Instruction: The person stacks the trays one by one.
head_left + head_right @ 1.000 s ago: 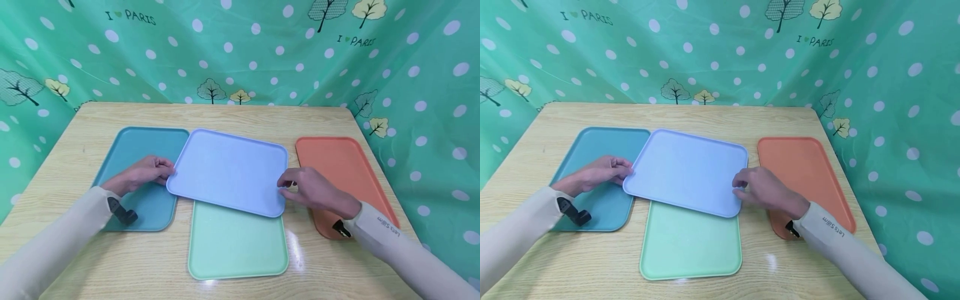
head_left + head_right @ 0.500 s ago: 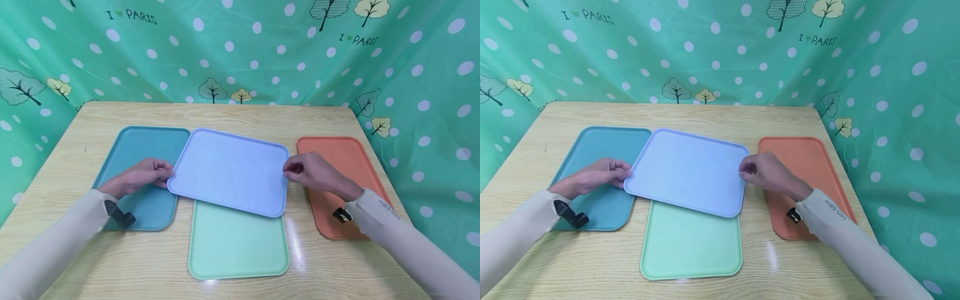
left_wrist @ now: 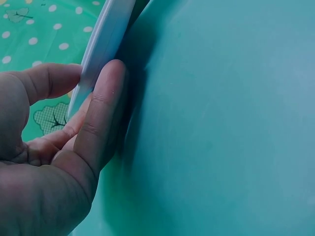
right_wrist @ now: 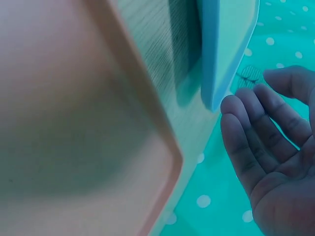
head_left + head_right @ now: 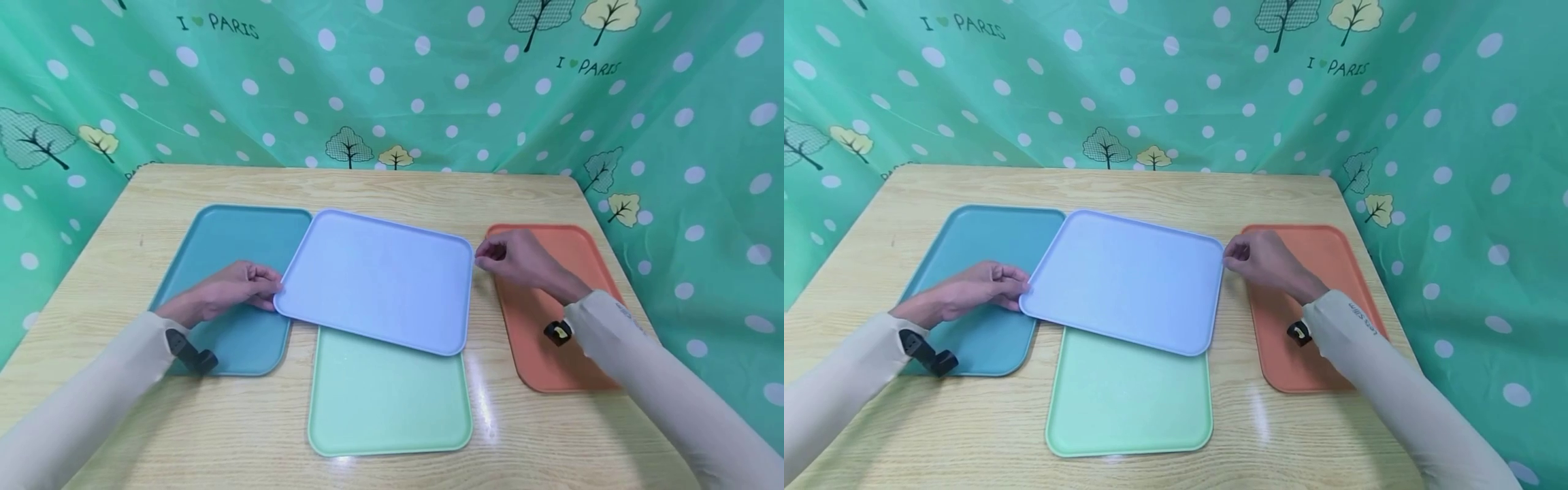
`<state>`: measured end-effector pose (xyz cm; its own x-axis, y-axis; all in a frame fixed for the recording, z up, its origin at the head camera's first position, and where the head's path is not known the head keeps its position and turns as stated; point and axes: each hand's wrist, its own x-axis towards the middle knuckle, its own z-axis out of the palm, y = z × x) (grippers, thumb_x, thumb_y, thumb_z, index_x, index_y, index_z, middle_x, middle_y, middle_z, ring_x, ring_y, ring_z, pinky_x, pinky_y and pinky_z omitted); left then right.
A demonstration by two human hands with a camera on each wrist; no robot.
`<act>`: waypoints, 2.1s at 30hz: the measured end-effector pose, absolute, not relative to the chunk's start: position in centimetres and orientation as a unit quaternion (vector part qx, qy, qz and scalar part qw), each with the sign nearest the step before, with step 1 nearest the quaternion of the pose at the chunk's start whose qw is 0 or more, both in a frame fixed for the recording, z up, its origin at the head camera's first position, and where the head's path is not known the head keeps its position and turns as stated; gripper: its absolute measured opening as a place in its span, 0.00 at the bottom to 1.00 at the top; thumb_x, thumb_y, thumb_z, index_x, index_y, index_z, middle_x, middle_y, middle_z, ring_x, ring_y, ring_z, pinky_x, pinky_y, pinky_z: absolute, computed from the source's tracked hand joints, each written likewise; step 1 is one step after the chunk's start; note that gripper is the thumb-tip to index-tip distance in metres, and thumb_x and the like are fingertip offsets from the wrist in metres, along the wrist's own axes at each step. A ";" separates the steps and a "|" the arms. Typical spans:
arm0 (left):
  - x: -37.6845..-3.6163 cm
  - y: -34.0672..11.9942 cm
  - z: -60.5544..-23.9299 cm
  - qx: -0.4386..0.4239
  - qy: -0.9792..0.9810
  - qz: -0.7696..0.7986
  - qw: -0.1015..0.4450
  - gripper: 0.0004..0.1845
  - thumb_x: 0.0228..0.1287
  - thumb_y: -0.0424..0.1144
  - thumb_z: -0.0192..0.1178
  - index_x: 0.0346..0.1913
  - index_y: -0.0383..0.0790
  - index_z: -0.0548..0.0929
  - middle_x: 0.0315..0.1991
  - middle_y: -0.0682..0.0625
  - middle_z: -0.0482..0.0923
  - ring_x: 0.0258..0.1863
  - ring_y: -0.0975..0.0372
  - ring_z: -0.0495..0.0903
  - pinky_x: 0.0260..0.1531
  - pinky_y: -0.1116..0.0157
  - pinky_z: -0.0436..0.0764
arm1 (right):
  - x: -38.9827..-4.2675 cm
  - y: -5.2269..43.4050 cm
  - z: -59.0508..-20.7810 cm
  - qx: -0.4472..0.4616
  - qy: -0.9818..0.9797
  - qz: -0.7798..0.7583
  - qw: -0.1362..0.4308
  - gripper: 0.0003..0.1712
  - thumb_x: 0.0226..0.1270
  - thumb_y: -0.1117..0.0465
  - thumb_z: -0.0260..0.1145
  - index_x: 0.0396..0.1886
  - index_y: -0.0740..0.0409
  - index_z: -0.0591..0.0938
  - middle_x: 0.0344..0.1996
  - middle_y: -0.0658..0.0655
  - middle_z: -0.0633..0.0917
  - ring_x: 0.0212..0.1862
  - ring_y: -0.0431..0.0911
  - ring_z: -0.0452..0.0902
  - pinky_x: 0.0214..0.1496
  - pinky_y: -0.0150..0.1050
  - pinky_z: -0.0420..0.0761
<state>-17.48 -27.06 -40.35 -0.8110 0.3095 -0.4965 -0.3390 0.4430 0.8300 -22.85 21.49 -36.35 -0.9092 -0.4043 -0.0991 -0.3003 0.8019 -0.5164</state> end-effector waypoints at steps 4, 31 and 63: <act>-17.3 -27.3 -40.3 -0.012 0.786 0.533 0.314 0.22 0.69 0.36 0.59 0.57 0.21 0.73 0.35 0.52 0.85 0.34 0.64 0.86 0.42 0.65 0.87 | -23.6 21.6 -36.7 -0.182 0.946 -0.253 0.092 0.06 0.67 0.61 0.66 0.38 0.56 0.86 0.34 0.55 0.86 0.36 0.46 0.79 0.38 0.37 0.79; -15.7 -27.6 -40.0 -0.027 0.750 0.572 0.331 0.24 0.67 0.33 0.61 0.59 0.19 0.70 0.37 0.49 0.88 0.36 0.63 0.88 0.44 0.65 0.86 | -26.7 20.8 -38.4 -0.151 0.951 -0.253 0.099 0.09 0.66 0.59 0.64 0.39 0.57 0.88 0.34 0.55 0.87 0.35 0.47 0.79 0.36 0.37 0.77; -14.9 -27.2 -40.4 -0.063 0.719 0.618 0.311 0.15 0.67 0.31 0.60 0.53 0.26 0.76 0.35 0.53 0.88 0.36 0.66 0.87 0.44 0.67 0.86 | -29.1 19.1 -39.5 -0.144 0.941 -0.275 0.136 0.12 0.71 0.56 0.62 0.43 0.56 0.87 0.39 0.57 0.87 0.36 0.48 0.76 0.35 0.36 0.76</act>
<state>-14.94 -27.25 -40.38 -0.7982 0.2939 -0.5258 -0.4753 0.2292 0.8495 -29.12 19.09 -39.52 -0.9214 -0.3459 -0.1773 -0.1961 0.8075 -0.5562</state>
